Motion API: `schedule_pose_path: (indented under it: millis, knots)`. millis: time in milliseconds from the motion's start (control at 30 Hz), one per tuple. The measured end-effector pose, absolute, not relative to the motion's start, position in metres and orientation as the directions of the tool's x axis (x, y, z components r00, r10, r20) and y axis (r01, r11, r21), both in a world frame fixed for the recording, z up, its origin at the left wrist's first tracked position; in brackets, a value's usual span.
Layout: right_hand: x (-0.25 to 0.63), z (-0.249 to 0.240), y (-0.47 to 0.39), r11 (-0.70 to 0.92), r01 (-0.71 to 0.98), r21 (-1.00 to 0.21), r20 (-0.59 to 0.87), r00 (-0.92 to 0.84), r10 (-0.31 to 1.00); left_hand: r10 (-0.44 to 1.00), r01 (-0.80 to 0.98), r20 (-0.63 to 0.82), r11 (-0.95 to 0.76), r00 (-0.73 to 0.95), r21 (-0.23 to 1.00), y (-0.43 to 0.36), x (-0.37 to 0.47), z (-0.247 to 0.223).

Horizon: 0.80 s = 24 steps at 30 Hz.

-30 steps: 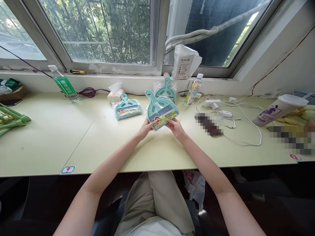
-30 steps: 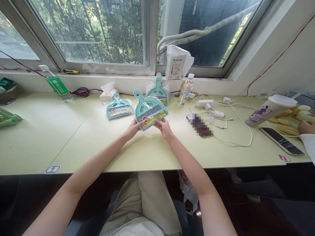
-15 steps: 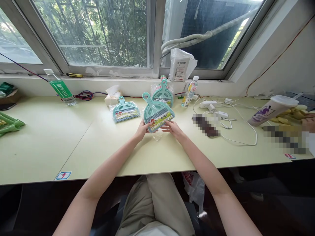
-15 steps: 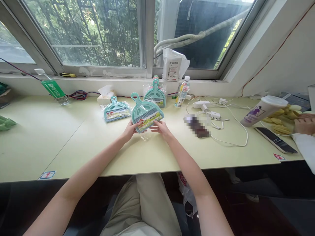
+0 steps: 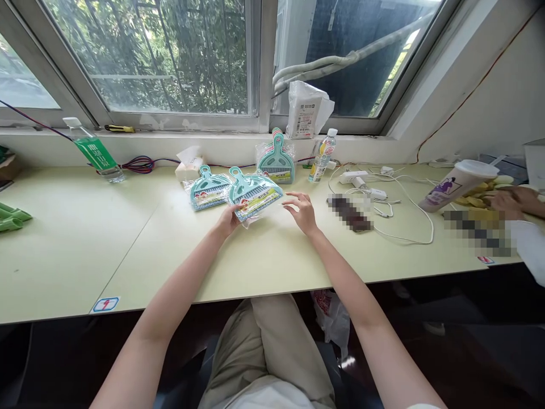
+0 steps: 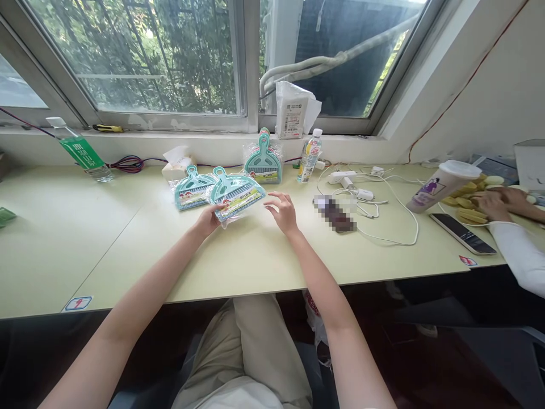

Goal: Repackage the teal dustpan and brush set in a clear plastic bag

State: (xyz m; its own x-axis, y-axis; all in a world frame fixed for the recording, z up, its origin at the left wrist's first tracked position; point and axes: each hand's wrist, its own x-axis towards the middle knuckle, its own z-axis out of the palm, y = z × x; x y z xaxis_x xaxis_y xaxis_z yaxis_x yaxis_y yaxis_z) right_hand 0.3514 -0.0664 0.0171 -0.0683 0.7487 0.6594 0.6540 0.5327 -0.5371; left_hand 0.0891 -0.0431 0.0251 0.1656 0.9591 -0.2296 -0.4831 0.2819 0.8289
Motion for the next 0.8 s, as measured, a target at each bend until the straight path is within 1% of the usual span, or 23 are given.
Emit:
schedule_pose_path:
  millis: [100,233,333,467,600,667,700,767,800]
  knots:
    - [0.353,0.019,-0.068,0.512,0.673,-0.534,0.677,-0.023,0.736,0.949,-0.451,-0.227,0.305,0.218,0.839,-0.043,0.090,0.021]
    - [0.351,0.020,-0.069,0.519,0.694,-0.499,0.672,-0.069,0.738,0.933,-0.412,-0.225,0.329,0.281,0.850,-0.041,0.090,0.017]
    - [0.349,0.015,-0.067,0.494,0.722,-0.485,0.664,-0.064,0.745,0.897,-0.319,-0.210,0.345,0.389,0.883,-0.043,0.089,0.016]
    - [0.347,0.005,-0.061,0.454,0.754,-0.475,0.680,-0.013,0.733,0.818,-0.157,-0.170,0.301,0.550,0.941,-0.050,0.092,0.019]
    - [0.349,0.001,-0.058,0.485,0.730,-0.482,0.737,0.038,0.675,0.785,-0.089,-0.136,0.236,0.605,0.968,-0.057,0.095,0.024]
    - [0.349,0.000,-0.056,0.515,0.678,-0.524,0.740,0.063,0.670,0.783,-0.074,-0.126,0.214,0.609,0.974,-0.059,0.096,0.025]
    - [0.349,-0.001,-0.055,0.523,0.636,-0.568,0.725,0.085,0.684,0.783,-0.070,-0.119,0.204,0.610,0.976,-0.059,0.097,0.025]
    - [0.350,-0.003,-0.052,0.502,0.502,-0.705,0.639,0.140,0.757,0.784,-0.068,-0.104,0.183,0.612,0.981,-0.059,0.097,0.023]
    - [0.350,-0.004,-0.050,0.462,0.410,-0.787,0.559,0.156,0.814,0.786,-0.065,-0.100,0.175,0.611,0.982,-0.058,0.097,0.023]
